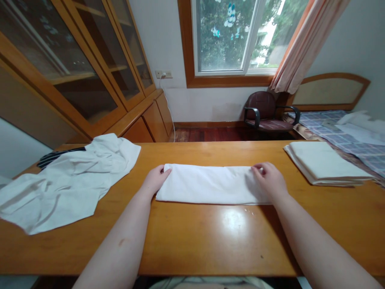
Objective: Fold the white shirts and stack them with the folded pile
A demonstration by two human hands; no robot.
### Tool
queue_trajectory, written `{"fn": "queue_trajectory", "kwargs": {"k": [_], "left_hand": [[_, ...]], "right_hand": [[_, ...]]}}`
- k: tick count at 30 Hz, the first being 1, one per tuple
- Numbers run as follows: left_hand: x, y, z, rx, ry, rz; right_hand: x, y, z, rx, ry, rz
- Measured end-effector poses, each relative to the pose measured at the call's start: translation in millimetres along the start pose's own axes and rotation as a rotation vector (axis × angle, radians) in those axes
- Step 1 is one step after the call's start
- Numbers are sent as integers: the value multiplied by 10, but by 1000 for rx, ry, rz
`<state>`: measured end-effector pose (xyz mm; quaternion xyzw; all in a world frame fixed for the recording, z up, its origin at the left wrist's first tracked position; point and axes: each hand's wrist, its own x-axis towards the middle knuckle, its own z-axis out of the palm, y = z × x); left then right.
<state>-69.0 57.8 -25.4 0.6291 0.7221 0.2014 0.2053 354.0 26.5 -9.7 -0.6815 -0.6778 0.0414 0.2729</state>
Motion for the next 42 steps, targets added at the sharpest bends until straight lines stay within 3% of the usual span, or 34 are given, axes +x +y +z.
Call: {"fn": "queue_trajectory", "kwargs": {"k": [1,2,5,7,10,14,18,22,26,29,34,39,42], "left_hand": [[5,3,7,34,6,1],[10,4,12,66,19,4],[13,1,13,138,57,-1],[0,8,7,159,76,-14],[-32,37,-4,172,94,-24],[-53,77,-12,151,136,-34],[-37,67,-15,100,165,-70],[-12,15,-12,-30,197,-59],[-9,-4,0,-390,96,17],[-14,-4,11,-507,5,56],[39,-55,67,-372,10,59],[100,-79,85,-94,27,-173],[95,-79,59,49,-41,-170]], "right_hand": [[41,81,-21,-76,59,110],[78,158,-39,-137,40,212],[149,321,-58,-170,-196,389],[163,358,-43,-79,-278,378],[162,356,17,30,-222,312],[175,375,140,-21,-130,323],[200,403,223,-90,-140,347],[196,400,210,-23,-158,359],[179,398,170,90,-193,403],[168,387,160,116,-210,416],[146,325,152,168,-206,422],[137,263,113,238,-274,458],[137,260,88,265,-346,500]]}}
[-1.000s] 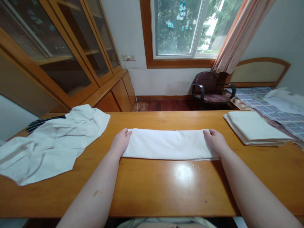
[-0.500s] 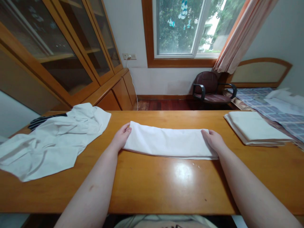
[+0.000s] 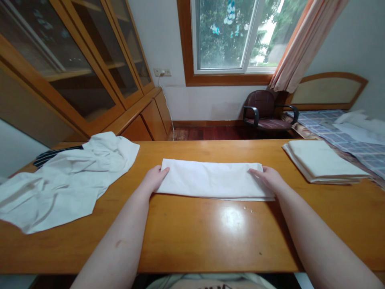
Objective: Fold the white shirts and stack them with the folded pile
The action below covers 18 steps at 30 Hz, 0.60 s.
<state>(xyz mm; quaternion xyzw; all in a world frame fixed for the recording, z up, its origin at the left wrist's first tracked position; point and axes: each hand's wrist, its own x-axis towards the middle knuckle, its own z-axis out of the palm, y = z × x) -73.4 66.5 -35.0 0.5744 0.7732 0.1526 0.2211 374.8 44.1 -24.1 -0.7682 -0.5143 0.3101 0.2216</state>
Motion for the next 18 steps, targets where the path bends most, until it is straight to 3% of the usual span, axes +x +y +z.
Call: {"fn": "queue_trajectory", "kwargs": {"k": [3,13,18], "left_hand": [[-19,1,-12,108,-37,71],[-86,95,-3,235,156,101],[-49,86,20,293,64,112]], "right_hand": [[-18,-4,-23,11,-27,-4],[-103,-81,-67,111,-88,-57],[-41,-15,-25,1,-57,-101]]}}
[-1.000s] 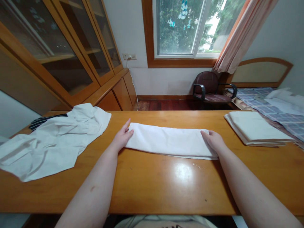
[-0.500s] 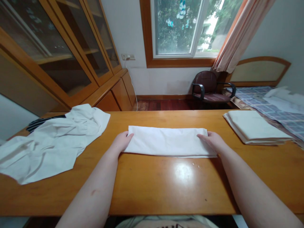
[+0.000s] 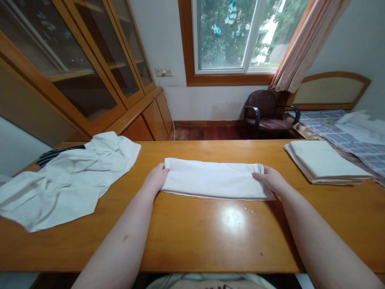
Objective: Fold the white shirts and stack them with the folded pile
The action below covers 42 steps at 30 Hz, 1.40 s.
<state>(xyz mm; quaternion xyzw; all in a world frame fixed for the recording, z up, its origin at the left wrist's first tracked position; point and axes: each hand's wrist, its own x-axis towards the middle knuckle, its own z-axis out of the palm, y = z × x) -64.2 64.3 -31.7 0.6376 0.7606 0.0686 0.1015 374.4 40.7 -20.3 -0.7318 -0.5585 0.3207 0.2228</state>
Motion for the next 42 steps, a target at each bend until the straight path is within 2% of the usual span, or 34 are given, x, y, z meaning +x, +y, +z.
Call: {"fn": "queue_trajectory", "kwargs": {"k": [4,10,16,21,26,28,30,31,32,33,35,36,39,42], "left_hand": [[2,-26,20,28,-18,-18],[-12,-7,45,43,-4,-131],[33,73,114,43,45,-121],[82,158,163,35,94,-117],[159,173,37,9,35,-150],[154,228,-57,2,4,-209],[95,376,-120,21,63,-242],[46,488,-126,43,144,-210],[-11,617,-109,56,232,-122],[-71,754,-69,58,288,3],[-178,1003,63,60,275,226],[-215,1095,144,64,258,291],[-241,1194,370,95,145,418],[-179,1114,491,94,39,423]], "right_hand": [[20,10,50,-200,55,-23],[37,-31,136,-448,176,45],[186,-21,230,-566,267,71],[374,-52,272,-619,313,34],[529,-174,240,-636,303,-15],[531,-272,259,-620,356,-11],[484,-414,343,-577,478,-62],[446,-497,417,-544,549,-132],[400,-585,511,-512,569,-220],[351,-670,623,-496,532,-340],[252,-811,871,-499,387,-539],[209,-857,990,-514,302,-600],[120,-894,1246,-588,106,-622],[94,-862,1308,-631,24,-591]]}}
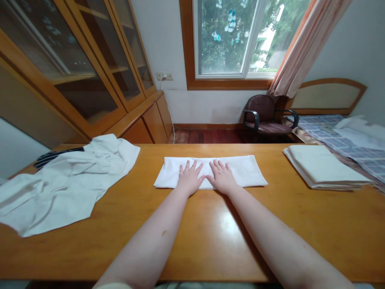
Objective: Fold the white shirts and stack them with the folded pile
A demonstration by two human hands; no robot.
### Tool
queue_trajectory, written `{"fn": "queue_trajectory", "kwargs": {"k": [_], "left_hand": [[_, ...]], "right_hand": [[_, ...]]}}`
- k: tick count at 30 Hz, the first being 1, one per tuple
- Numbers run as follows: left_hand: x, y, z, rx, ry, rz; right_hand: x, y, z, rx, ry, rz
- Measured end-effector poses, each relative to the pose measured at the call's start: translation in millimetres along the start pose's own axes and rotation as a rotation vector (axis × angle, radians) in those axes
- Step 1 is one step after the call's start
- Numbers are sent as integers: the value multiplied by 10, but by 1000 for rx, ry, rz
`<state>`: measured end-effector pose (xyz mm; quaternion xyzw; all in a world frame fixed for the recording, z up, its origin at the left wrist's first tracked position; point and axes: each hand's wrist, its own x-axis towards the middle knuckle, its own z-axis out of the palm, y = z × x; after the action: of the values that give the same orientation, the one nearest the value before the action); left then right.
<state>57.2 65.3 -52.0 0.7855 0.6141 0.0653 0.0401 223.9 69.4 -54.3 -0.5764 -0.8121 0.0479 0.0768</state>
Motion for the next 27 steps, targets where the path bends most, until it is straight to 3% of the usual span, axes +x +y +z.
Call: {"fn": "queue_trajectory", "kwargs": {"k": [6,12,18,27], "left_hand": [[86,-186,49,-22,-9,-115],[143,-473,10,-41,-35,-255],[107,-803,-79,-68,-31,-435],[108,-860,-96,-85,24,-504]], "right_hand": [[40,108,-47,13,-22,69],[143,498,-64,-9,-47,262],[155,728,-92,-28,-16,301],[16,1095,-185,41,25,687]]}}
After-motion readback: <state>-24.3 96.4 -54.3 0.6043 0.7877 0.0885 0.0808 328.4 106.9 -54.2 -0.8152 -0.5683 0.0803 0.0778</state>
